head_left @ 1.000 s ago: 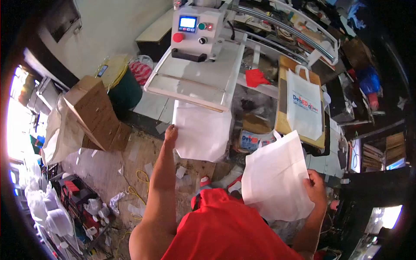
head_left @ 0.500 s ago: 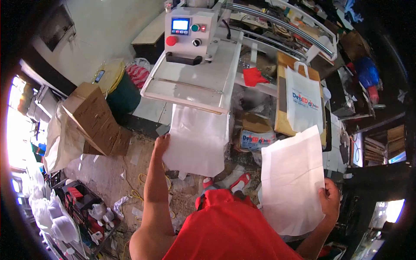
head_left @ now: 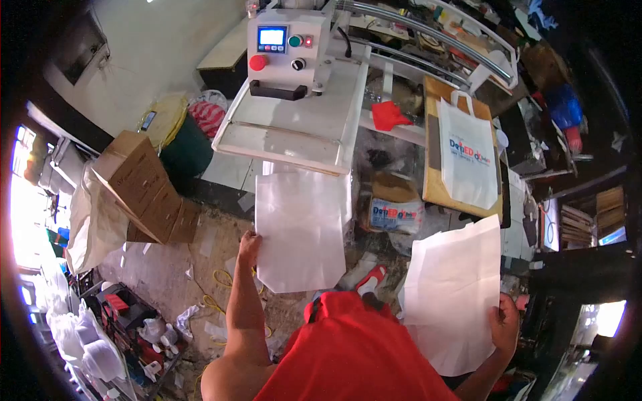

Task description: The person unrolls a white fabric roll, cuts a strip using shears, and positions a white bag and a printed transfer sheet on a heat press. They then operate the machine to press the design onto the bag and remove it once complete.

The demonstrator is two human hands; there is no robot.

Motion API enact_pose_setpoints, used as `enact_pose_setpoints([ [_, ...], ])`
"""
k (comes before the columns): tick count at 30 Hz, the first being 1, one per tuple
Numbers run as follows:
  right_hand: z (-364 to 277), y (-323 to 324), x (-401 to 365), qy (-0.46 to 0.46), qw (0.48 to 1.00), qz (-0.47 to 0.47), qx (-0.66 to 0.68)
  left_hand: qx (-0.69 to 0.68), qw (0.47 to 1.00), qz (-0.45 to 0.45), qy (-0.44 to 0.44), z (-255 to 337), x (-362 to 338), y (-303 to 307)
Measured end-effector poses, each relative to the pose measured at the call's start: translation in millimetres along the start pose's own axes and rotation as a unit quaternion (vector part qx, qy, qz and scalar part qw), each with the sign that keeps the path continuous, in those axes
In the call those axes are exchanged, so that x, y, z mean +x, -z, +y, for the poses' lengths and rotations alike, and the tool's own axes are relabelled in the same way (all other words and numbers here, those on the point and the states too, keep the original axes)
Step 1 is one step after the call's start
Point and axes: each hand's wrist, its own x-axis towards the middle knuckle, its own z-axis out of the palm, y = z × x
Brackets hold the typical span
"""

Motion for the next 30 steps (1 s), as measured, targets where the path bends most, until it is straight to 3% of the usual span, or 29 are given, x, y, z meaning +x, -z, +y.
enact_pose_setpoints([
  [4,2.0,-11.3,4.3,0.013,1.0,-0.028,0.006,-0.112,0.989,-0.082,-0.057,13.6,-3.2,-29.6],
  [5,2.1,-13.7,6.7,-0.008,0.999,-0.037,-0.017,0.069,0.992,0.034,-0.099,11.6,10.4,-39.8],
  [6,1.9,-15.1,8.4,-0.03,0.998,-0.045,-0.04,0.247,0.948,0.149,-0.133,17.2,13.9,-47.2],
  [7,1.7,-16.4,9.0,-0.025,0.998,-0.048,-0.04,0.245,0.948,0.153,-0.134,20.6,12.8,-47.6],
  [9,1.9,-19.1,7.4,0.009,0.999,-0.05,-0.004,0.307,0.91,0.172,-0.221,34.7,2.3,-44.8],
  [10,3.6,-19.5,5.9,0.009,0.999,-0.053,-0.004,0.112,0.956,0.17,-0.212,12.4,38.9,-29.2],
  [11,7.0,-19.1,6.1,0.007,0.999,-0.05,-0.007,-0.026,0.962,0.187,-0.199,45.7,1.5,-38.6],
  [13,7.8,-20.7,7.0,0.007,0.999,-0.047,-0.007,-0.033,0.93,0.278,-0.236,55.0,-6.5,-37.4],
  [15,3.1,-24.0,9.7,0.039,0.995,-0.054,-0.073,-0.099,0.897,0.309,-0.299,14.8,42.9,-42.9],
  [16,7.4,-28.0,11.5,0.038,0.995,-0.053,-0.072,-0.132,0.92,0.258,-0.264,17.7,44.9,-54.6],
  [17,16.0,-33.5,15.3,0.029,0.997,-0.057,-0.034,-0.023,0.927,0.298,-0.229,30.4,39.3,-72.6],
  [18,17.9,-36.9,16.9,0.02,0.998,-0.06,0.003,0.117,0.903,0.331,-0.248,30.4,50.3,-85.2],
  [19,19.0,-36.8,16.4,0.02,0.998,-0.058,0.002,0.015,0.942,0.243,-0.231,32.6,63.7,-93.2],
  [21,10.5,-37.3,16.5,-0.022,0.997,-0.066,-0.019,0.03,0.96,0.209,-0.186,38.1,89.7,-114.9],
  [24,9.9,-30.4,12.1,0.003,0.998,-0.058,-0.036,0.079,0.96,0.187,-0.194,58.1,98.4,-134.2],
  [27,15.3,-22.1,5.6,0.021,0.999,-0.043,-0.008,0.245,0.969,0.044,0.005,131.8,6.4,-139.4],
  [28,11.3,-19.0,2.2,0.017,0.999,-0.038,-0.009,0.202,0.979,0.032,0.009,107.2,22.9,-139.1],
  [29,0.6,-16.4,-0.2,0.025,0.999,-0.001,0.02,0.242,0.97,0.015,-0.014,113.8,2.2,-135.0],
  [30,-10.1,-13.8,-1.8,0.032,0.997,0.042,0.051,0.331,0.918,0.149,-0.158,38.0,64.6,-134.9],
])
